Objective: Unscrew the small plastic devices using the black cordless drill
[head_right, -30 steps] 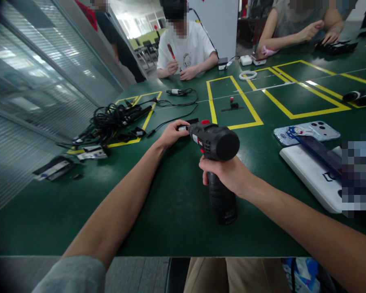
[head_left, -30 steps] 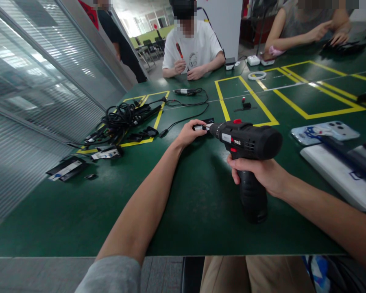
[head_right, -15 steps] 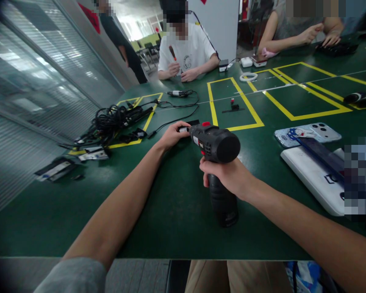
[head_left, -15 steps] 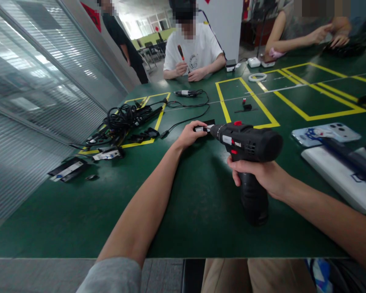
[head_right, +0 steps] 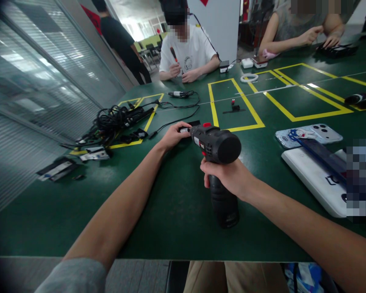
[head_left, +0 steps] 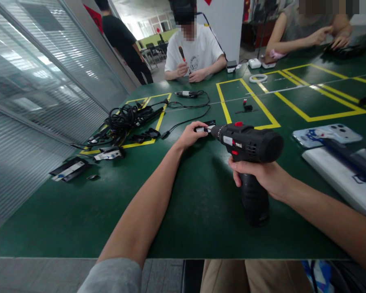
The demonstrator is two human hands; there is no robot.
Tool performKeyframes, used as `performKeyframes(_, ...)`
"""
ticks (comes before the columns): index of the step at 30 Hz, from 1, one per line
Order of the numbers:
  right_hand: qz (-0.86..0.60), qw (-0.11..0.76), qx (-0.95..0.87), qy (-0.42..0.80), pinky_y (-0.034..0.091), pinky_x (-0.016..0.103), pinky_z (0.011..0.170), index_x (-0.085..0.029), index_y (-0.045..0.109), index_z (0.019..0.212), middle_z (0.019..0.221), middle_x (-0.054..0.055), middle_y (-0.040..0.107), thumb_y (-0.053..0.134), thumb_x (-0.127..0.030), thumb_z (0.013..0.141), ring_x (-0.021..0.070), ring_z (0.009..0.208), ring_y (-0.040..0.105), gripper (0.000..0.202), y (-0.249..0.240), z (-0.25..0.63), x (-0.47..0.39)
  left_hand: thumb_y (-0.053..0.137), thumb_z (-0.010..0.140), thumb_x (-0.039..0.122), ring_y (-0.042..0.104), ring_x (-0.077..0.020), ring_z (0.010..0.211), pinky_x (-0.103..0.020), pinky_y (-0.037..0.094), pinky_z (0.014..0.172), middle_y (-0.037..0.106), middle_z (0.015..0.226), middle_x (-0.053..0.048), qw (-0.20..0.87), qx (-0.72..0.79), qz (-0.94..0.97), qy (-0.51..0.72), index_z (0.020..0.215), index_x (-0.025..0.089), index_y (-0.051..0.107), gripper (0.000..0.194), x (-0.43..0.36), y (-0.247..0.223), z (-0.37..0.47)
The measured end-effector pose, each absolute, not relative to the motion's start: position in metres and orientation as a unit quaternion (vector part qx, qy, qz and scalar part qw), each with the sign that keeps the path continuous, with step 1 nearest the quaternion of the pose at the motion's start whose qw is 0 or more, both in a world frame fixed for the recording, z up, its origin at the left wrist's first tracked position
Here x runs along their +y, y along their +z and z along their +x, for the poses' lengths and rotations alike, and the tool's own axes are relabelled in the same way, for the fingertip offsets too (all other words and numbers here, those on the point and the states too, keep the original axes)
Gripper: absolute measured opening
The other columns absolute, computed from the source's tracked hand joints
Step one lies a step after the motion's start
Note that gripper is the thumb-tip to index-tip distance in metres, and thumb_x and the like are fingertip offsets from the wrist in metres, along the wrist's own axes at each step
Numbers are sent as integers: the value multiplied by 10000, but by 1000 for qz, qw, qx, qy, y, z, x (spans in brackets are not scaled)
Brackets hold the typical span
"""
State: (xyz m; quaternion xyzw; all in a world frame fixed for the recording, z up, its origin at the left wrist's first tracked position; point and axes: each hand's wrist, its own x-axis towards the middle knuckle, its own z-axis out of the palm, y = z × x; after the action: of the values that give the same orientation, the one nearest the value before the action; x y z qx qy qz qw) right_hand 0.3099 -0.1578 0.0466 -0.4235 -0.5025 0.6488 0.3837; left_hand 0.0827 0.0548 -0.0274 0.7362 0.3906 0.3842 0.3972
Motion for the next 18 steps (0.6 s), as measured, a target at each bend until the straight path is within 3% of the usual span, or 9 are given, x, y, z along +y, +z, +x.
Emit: performKeyframes(18, -432, 376, -506, 645, 400, 353, 669, -201, 628, 840, 589, 4, 644, 662, -345, 840, 184, 594, 563, 148, 50, 308, -157, 756, 671, 294, 611, -162, 902, -312, 463, 893, 691, 1011, -25, 398, 397, 734, 380, 996, 184, 695, 348, 54, -27, 83)
